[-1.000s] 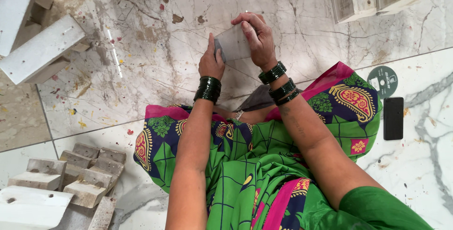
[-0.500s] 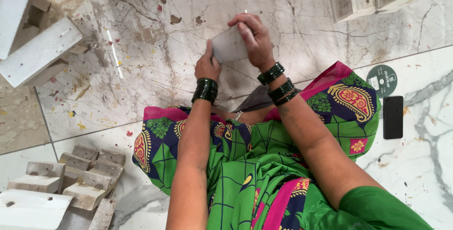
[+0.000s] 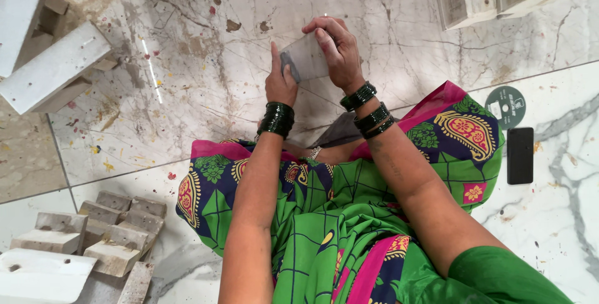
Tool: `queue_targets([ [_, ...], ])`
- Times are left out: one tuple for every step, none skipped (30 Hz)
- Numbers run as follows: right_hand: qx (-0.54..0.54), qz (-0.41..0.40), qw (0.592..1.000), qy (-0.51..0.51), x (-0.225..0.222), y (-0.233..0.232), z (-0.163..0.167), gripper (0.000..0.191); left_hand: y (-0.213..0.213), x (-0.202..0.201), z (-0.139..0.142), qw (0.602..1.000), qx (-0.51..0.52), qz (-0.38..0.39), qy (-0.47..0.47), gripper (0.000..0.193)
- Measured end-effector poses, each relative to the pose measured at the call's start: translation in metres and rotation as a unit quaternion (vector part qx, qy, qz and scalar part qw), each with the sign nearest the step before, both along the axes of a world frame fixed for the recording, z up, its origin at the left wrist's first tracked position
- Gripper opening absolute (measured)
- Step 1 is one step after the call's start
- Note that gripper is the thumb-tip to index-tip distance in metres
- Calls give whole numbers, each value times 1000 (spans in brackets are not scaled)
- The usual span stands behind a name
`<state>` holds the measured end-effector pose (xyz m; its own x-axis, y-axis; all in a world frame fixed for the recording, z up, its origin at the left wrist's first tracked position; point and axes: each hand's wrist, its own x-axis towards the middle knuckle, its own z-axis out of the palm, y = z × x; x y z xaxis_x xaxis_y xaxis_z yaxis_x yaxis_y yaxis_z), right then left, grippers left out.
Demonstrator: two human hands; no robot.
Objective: The person sits on the floor sanding white foam pieces with a sanding block, rubbing the surfaces and edges of each piece and setting finished pieces aside with others on the floor.
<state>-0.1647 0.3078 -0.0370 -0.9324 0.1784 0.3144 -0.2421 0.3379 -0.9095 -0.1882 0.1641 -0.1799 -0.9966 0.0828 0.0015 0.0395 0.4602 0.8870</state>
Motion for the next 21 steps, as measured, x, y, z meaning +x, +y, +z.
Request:
queue_targets([
  [-1,-2,1000,-6,1,0,0,23,-1,-1,-1,1000,4,0,10,69],
  [-1,-4,1000,-12,1,0,-1,23,-2,-2,-1,1000,8,0,18,68],
  [1,-8,1000,-13,2,0,-1,23,-2,-1,-1,1000,11,1,27,67],
  [3,-11,1000,-13,2,-1,-2,23,-2,1,2,998,36,7,51,64],
  [5,-14,1000,-14,2,-2,-2,23,0,4,5,995,59,13,75,62],
  [5,-9,1000,-8,2,-2,-3,23,2,7,9,991,83,19,99,60],
  [5,-3,1000,-1,1,-3,-3,23,3,9,13,990,90,12,107,59],
  [5,2,1000,5,1,-3,-4,23,5,12,16,989,98,4,115,58],
  [4,4,1000,5,0,-3,-4,23,6,14,19,987,105,-4,121,57],
  [2,5,1000,4,0,-2,-4,23,6,15,20,989,96,-4,109,58],
  [1,6,1000,5,0,-2,-4,22,5,15,20,991,87,-4,97,58],
  [-4,3,1000,1,-1,-1,-3,22,4,13,17,993,78,-5,86,59],
  [-9,0,1000,-3,-1,-1,-2,23,2,10,14,996,45,-2,72,61],
  [-14,-3,1000,-6,0,-1,-2,23,0,6,9,998,12,0,60,62],
  [-3,-4,1000,-4,0,-1,-1,22,-3,2,3,999,-21,3,48,64],
  [9,-5,1000,-3,1,-2,0,22,-6,-1,-3,998,-54,-3,34,65],
  [20,-6,1000,-3,2,-4,0,21,-9,-4,-9,996,-86,-9,20,66],
  [30,-7,1000,2,3,-6,1,21,-10,-4,-13,993,-118,-15,4,67],
  [40,-8,999,6,3,-8,1,20,-9,-4,-17,994,-106,-11,18,67],
  [49,-7,999,11,4,-11,1,20,-8,-3,-19,995,-96,-5,30,67],
  [56,-1,998,16,4,-13,1,19,-8,-1,-20,995,-86,2,42,67],
])
